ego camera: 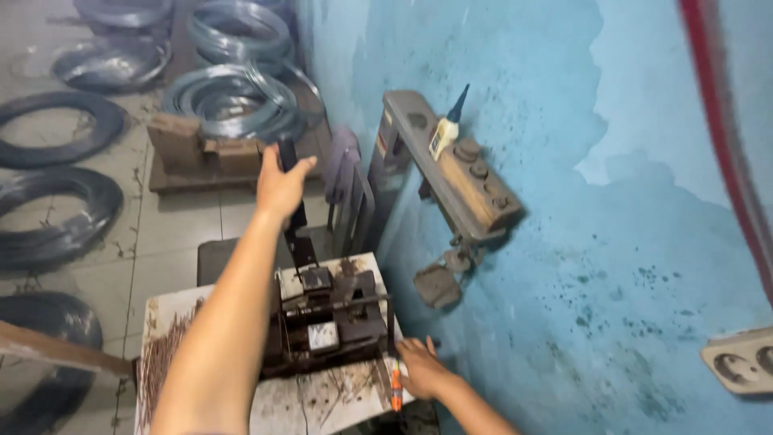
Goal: Operating a manual wire-processing machine by feeding wires and turning a crank
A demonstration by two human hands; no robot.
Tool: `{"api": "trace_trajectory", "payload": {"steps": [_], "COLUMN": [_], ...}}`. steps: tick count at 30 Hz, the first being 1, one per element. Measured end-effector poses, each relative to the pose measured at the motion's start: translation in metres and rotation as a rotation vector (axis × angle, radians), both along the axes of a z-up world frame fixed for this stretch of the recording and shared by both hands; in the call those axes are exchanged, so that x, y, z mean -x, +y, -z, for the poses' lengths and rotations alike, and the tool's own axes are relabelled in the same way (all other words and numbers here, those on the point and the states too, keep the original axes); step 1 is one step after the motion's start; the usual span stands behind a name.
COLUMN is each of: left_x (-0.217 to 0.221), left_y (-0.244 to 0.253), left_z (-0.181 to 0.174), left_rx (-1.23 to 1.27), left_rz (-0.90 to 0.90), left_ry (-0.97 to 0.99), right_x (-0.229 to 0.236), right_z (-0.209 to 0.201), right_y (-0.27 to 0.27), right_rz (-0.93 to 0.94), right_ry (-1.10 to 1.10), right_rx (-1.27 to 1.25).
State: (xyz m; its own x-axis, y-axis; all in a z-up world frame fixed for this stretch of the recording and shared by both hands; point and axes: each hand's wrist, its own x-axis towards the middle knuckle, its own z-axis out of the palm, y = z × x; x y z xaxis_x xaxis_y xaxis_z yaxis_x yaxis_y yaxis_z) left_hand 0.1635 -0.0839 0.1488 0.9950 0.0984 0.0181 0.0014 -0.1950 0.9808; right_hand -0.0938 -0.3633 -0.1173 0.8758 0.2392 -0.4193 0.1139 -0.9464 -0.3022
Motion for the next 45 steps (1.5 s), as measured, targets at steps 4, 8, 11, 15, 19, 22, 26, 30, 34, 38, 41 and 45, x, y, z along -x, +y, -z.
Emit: {"api": "trace_trajectory", "payload": {"steps": [4,8,11,15,19,22,26,30,34,38,41,45], "left_x": [0.058,0.136,0.186,0.230,0.250,0.258,0.279,0.272,0.272,0.275,0.278,0.278], "left_y": [-0.005,-0.001,-0.001,-0.002,-0.001,-0.003,-0.002,-0.001,0.001,-0.001,-0.001,-0.001], "left_z": [0.001,0.034,0.076,0.136,0.164,0.175,0.160,0.164,0.160,0.161,0.162,0.162], "left_rx": [0.135,-0.012,-0.143,-0.231,-0.265,-0.320,-0.212,-0.215,-0.210,-0.211,-0.188,-0.146], "left_rz": [0.063,0.273,0.395,0.469,0.583,0.506,0.508,0.482,0.488,0.479,0.479,0.487], "left_ry": [-0.220,-0.400,-0.587,-0.741,-0.612,-0.707,-0.648,-0.851,-0.819,-0.853,-0.838,-0.816], "right_x": [0.013,0.020,0.011,-0.017,-0.095,-0.173,-0.236,-0.247,-0.143,-0.051,-0.021,-0.032], "right_z": [-0.050,-0.181,-0.206,-0.274,-0.253,-0.193,-0.093,0.022,-0.011,-0.061,-0.156,-0.277], "right_y": [-0.010,0.008,-0.010,-0.003,-0.029,-0.045,-0.042,-0.038,0.006,-0.004,-0.005,-0.010], "right_rz": [-0.074,0.046,0.009,0.141,0.012,-0.218,-0.155,-0.102,0.111,-0.127,-0.227,-0.117], "right_ry": [0.003,0.316,0.185,0.048,-0.378,-0.837,-0.899,-0.397,0.164,0.355,0.474,0.363], "right_rx": [0.028,-0.064,-0.106,-0.024,-0.106,-0.261,-0.037,0.114,0.078,0.119,0.136,0.087]}}
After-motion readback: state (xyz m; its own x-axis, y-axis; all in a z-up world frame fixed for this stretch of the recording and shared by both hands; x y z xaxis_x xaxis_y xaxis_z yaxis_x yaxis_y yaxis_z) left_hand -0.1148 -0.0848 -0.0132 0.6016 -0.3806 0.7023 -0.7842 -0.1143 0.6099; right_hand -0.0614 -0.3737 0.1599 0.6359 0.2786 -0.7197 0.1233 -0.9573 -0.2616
